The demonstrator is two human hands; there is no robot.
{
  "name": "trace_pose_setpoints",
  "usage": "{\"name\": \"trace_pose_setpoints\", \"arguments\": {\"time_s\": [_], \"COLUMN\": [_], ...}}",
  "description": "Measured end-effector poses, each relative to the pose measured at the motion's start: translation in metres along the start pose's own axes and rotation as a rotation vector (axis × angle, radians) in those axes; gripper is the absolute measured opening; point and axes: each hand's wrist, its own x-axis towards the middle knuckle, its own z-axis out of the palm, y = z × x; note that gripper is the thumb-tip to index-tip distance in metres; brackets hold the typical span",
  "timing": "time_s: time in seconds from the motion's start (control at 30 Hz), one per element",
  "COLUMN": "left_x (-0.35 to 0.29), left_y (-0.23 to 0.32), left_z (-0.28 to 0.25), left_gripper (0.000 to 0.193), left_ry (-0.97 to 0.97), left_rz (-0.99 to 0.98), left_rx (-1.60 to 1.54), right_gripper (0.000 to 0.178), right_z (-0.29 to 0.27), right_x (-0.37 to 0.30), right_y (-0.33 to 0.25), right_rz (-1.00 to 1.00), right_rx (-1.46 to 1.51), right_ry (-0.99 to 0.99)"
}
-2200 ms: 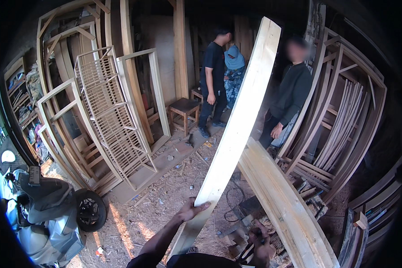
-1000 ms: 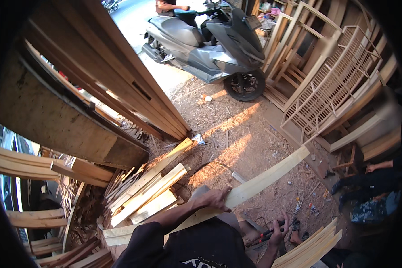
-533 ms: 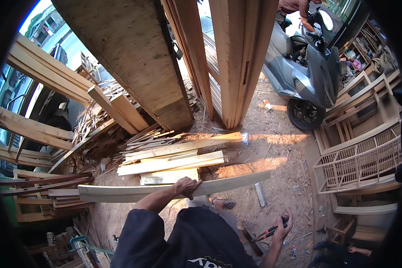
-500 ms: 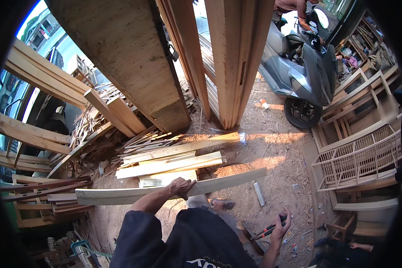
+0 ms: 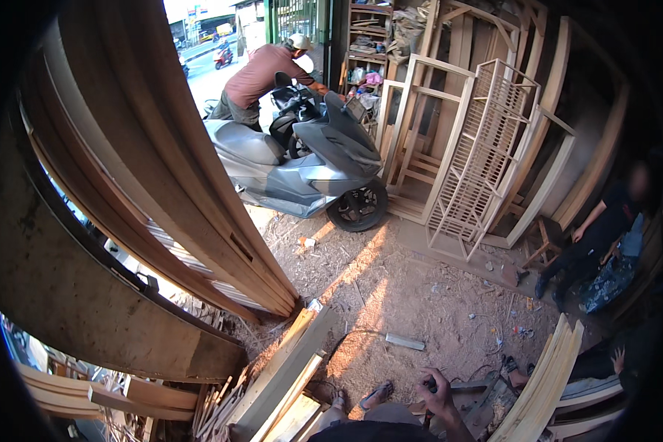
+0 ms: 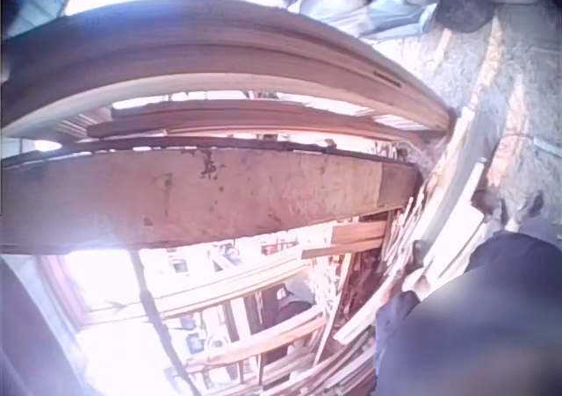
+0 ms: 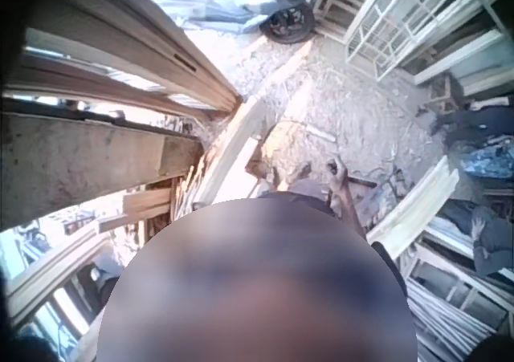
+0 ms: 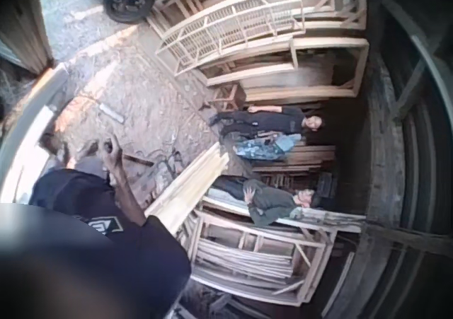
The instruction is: The person uses a hammer and nail puller to drive nails into wooden planks, repeatedly repositioning the planks and striking the nails. The person also lifts and stacks the planks while others are present in the workshop.
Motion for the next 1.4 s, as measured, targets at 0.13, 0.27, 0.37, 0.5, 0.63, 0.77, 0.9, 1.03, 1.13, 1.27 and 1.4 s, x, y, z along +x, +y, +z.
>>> {"name": "trace_pose_setpoints", "arguments": {"time_s": [0.13, 0.27, 0.37, 0.5, 0.63, 0.77, 0.9, 1.03, 1.13, 1.27, 1.4], "left_x": [0.057, 0.106, 0.133, 0.158, 0.173, 0.199, 0.235, 0.254, 0.253, 0.228, 0.188], "left_y": [0.06, 0.132, 0.187, 0.254, 0.291, 0.303, 0.323, 0.398, 0.478, 0.591, 0.676], "left_z": [-0.023, -0.029, -0.028, -0.016, 0.013, 0.043, 0.056, 0.073, 0.079, 0.1, 0.13], "left_gripper": [0.059, 0.054, 0.051, 0.046, 0.042, 0.038, 0.034, 0.034, 0.035, 0.037, 0.039], "left_ry": [0.113, 0.201, 0.244, 0.235, 0.21, 0.165, 0.075, -0.07, -0.219, -0.446, -0.68], "left_rz": [0.119, 0.306, 0.447, 0.641, 0.76, 0.855, 0.948, 1.014, 1.098, 1.226, 1.343], "left_rx": [-0.128, -0.288, -0.391, -0.494, -0.558, -0.589, -0.585, -0.514, -0.421, -0.327, -0.279], "right_gripper": [0.045, 0.046, 0.048, 0.048, 0.039, 0.04, 0.04, 0.047, 0.05, 0.047, 0.046], "right_z": [0.003, 0.01, 0.017, 0.019, 0.024, -0.027, -0.09, -0.157, -0.201, -0.248, -0.27], "right_x": [-0.008, -0.01, -0.015, -0.012, 0.026, 0.032, 0.034, 0.036, 0.033, -0.006, -0.055], "right_y": [-0.009, -0.012, -0.003, 0.017, 0.029, 0.041, 0.045, 0.067, 0.077, 0.077, 0.079], "right_rz": [0.059, 0.06, 0.075, 0.114, -0.266, -0.205, -0.148, -0.085, -0.016, -0.027, -0.098], "right_rx": [-0.012, -0.054, -0.026, 0.147, -0.375, 0.334, 0.479, 0.683, 0.769, 0.902, 0.821], "right_ry": [0.012, -0.034, -0.116, -0.152, 0.303, 0.278, 0.391, 0.441, 0.518, 0.869, 1.037]}}
